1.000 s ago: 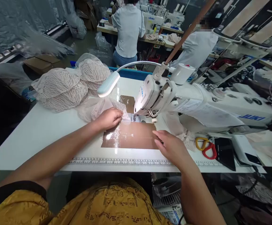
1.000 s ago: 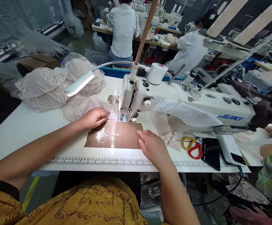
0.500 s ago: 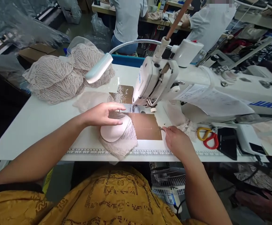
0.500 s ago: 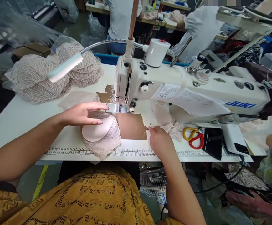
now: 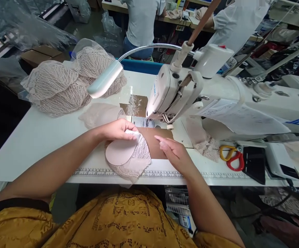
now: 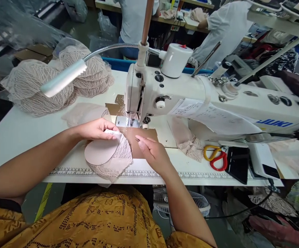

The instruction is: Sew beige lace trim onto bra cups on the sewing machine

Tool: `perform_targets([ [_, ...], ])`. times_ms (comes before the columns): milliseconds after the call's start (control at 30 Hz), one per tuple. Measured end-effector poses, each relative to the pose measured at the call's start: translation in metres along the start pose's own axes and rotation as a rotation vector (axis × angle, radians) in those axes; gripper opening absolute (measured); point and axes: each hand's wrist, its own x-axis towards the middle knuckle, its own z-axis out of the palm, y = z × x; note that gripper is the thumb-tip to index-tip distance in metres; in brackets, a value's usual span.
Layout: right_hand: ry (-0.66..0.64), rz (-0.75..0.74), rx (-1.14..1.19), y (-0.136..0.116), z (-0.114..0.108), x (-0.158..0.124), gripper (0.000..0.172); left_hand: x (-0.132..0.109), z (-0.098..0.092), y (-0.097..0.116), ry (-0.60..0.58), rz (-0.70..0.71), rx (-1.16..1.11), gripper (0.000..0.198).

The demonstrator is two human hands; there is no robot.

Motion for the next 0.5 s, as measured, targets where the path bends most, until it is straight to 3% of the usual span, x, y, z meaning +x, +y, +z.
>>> perform_targets([
  [133,-0.041,-0.008,0.118,-0.012,0.009,0.02,0.038,-0.006,0.006,-0.006,-0.02,0.011,-0.135,0.031],
  [367,-0.128,0.003,0.291,-0.027,0.019,0.036,0.031,-0.004,0.014,-0.012,-0.03,0.123,-0.086,0.031],
  [500,-0.078,0.02,0.326,-0.031,0.034,0.042,0.043,-0.002,0.015,-0.01,-0.032,0.223,-0.066,0.027],
])
